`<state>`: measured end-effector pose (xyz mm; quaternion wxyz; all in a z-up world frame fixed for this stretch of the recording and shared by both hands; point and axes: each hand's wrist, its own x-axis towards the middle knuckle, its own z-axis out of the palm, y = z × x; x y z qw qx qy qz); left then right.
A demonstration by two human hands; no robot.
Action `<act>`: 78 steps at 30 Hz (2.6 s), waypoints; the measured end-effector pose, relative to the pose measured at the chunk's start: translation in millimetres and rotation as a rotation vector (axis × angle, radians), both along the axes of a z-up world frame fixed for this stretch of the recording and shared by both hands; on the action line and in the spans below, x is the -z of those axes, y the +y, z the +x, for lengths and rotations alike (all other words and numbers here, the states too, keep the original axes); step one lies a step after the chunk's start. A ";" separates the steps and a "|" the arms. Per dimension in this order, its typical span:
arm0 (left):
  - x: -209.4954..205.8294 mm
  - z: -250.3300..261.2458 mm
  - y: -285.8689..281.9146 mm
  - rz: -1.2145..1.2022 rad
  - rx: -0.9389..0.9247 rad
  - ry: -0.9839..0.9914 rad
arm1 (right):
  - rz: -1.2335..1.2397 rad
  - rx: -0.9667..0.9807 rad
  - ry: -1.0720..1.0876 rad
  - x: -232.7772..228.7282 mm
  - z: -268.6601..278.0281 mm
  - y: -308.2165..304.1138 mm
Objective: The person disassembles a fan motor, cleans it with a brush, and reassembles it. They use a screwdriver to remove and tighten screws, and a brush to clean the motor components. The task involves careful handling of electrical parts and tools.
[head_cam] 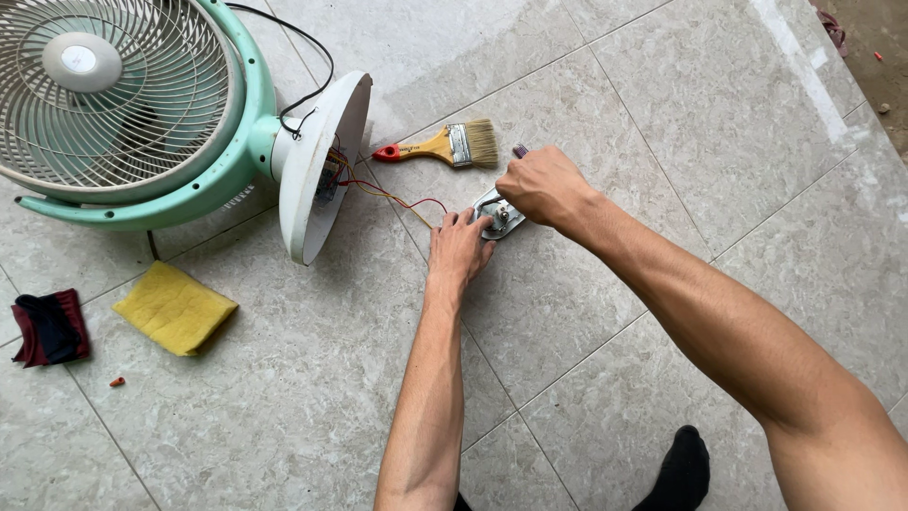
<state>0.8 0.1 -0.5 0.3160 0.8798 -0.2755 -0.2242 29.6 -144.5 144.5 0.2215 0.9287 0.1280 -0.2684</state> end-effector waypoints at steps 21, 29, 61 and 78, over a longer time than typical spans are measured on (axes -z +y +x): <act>-6.9 23.3 -20.6 -0.460 -0.325 -0.031 | 0.220 0.195 -0.167 12.6 21.3 27.7; -15.8 33.7 -12.5 -0.427 -0.215 0.009 | 0.344 0.141 -0.169 -26.1 -0.5 8.2; -52.1 56.7 -0.1 -0.675 0.005 0.052 | 0.530 0.262 -0.439 -21.5 -26.8 -9.8; -57.3 51.0 1.4 -0.695 -0.142 0.006 | 0.316 0.399 -0.342 -36.3 -6.2 30.6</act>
